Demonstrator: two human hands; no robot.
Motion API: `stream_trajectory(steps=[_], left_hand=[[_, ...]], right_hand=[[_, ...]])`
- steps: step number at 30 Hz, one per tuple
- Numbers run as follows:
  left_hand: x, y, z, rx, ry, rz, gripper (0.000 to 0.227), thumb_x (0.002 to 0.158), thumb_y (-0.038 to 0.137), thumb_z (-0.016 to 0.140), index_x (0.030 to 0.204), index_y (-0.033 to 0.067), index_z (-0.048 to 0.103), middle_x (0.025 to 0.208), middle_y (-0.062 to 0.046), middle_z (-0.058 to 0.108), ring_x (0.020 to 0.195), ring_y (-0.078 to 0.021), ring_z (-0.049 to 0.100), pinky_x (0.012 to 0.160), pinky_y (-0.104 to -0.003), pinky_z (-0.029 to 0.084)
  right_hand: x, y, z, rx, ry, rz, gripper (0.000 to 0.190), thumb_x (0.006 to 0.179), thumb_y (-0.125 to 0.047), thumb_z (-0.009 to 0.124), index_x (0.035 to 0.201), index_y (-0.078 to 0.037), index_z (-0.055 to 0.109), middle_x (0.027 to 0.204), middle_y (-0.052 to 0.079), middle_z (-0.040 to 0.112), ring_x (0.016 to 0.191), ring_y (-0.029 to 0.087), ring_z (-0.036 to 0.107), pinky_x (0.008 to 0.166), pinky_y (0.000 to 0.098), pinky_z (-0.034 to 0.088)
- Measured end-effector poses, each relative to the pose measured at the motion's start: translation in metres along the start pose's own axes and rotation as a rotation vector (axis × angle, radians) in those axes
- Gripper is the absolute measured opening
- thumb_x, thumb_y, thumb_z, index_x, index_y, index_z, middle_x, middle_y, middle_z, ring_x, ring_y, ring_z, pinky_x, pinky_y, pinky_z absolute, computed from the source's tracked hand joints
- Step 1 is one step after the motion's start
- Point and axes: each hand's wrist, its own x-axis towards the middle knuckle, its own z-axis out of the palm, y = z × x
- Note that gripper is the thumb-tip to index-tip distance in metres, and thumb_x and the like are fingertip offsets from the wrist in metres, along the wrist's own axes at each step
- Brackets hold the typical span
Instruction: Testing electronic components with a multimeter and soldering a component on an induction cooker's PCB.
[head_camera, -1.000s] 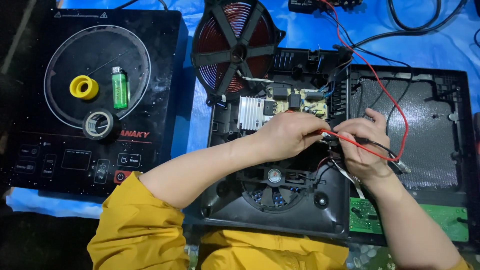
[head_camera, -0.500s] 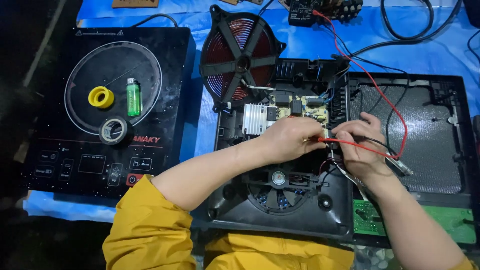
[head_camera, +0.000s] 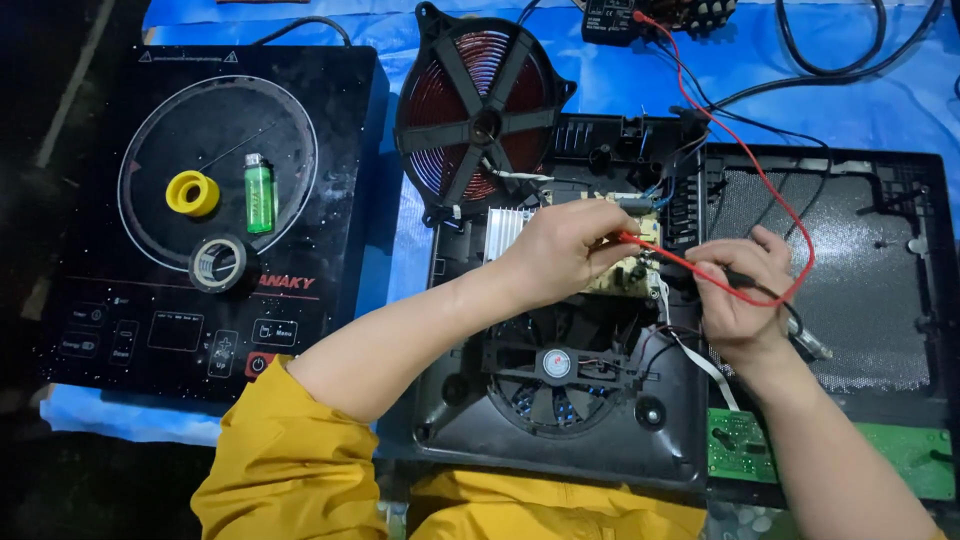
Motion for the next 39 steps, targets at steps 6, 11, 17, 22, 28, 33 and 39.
stream_trajectory(steps=[6, 11, 17, 22, 28, 33, 39], left_hand=[[-0.002, -0.007, 0.003, -0.004, -0.039, -0.045, 0.011, 0.097, 0.017, 0.071, 0.096, 0.0107, 0.061, 0.082, -0.004, 0.063, 0.075, -0.0241, 0.062, 0.065, -0.035, 0.046], [-0.007, -0.013, 0.009, 0.026, -0.095, -0.066, 0.011, 0.096, 0.016, 0.072, 0.097, 0.0118, 0.062, 0.083, -0.002, 0.064, 0.075, -0.0220, 0.063, 0.062, -0.035, 0.046], [-0.008, -0.013, 0.013, 0.013, -0.132, -0.072, 0.012, 0.095, 0.016, 0.071, 0.095, 0.0109, 0.059, 0.083, -0.004, 0.064, 0.077, -0.0252, 0.063, 0.064, -0.037, 0.047], [-0.007, -0.011, 0.012, 0.018, -0.160, -0.115, 0.012, 0.095, 0.016, 0.072, 0.094, 0.0111, 0.060, 0.081, -0.004, 0.063, 0.074, -0.0239, 0.061, 0.061, -0.037, 0.046], [-0.005, -0.010, 0.009, 0.008, -0.126, -0.126, 0.015, 0.093, 0.015, 0.073, 0.091, 0.0106, 0.059, 0.079, -0.004, 0.063, 0.073, -0.0239, 0.061, 0.062, -0.036, 0.045], [-0.006, -0.017, 0.011, 0.023, -0.100, -0.143, 0.016, 0.093, 0.016, 0.071, 0.091, 0.0119, 0.057, 0.078, -0.004, 0.063, 0.070, -0.0252, 0.059, 0.061, -0.038, 0.043], [-0.005, -0.015, 0.009, -0.003, -0.137, -0.175, 0.020, 0.093, 0.016, 0.072, 0.086, 0.0120, 0.054, 0.075, -0.003, 0.060, 0.068, -0.0230, 0.057, 0.059, -0.036, 0.041]], right_hand=[[0.004, -0.009, -0.004, 0.073, -0.035, 0.039, 0.021, 0.105, -0.018, 0.063, 0.094, -0.005, 0.074, 0.097, 0.010, 0.075, 0.093, 0.022, 0.071, 0.124, 0.0483, 0.030], [0.011, -0.019, -0.001, -0.018, -0.129, -0.087, 0.020, 0.101, -0.015, 0.063, 0.086, -0.006, 0.072, 0.091, 0.009, 0.075, 0.090, 0.024, 0.073, 0.124, 0.0494, 0.023], [0.010, -0.019, 0.000, -0.141, -0.161, -0.133, 0.025, 0.104, -0.022, 0.061, 0.088, -0.009, 0.075, 0.089, 0.006, 0.075, 0.091, 0.025, 0.073, 0.124, 0.0507, 0.022], [0.008, -0.018, 0.001, -0.083, -0.127, -0.114, 0.023, 0.103, -0.018, 0.063, 0.086, -0.006, 0.073, 0.090, 0.009, 0.076, 0.089, 0.025, 0.073, 0.123, 0.0514, 0.025], [0.000, -0.005, 0.006, -0.048, -0.131, -0.037, 0.023, 0.105, -0.023, 0.065, 0.091, -0.007, 0.074, 0.094, 0.008, 0.076, 0.091, 0.023, 0.073, 0.119, 0.0513, 0.033], [-0.003, 0.001, 0.004, -0.071, -0.125, -0.044, 0.015, 0.105, -0.017, 0.068, 0.100, -0.006, 0.077, 0.092, 0.008, 0.075, 0.084, 0.025, 0.070, 0.098, 0.0437, 0.042], [0.001, -0.004, 0.004, -0.076, -0.205, 0.177, 0.018, 0.108, -0.015, 0.064, 0.100, -0.004, 0.075, 0.093, 0.011, 0.071, 0.088, 0.027, 0.066, 0.080, 0.0415, 0.050]])
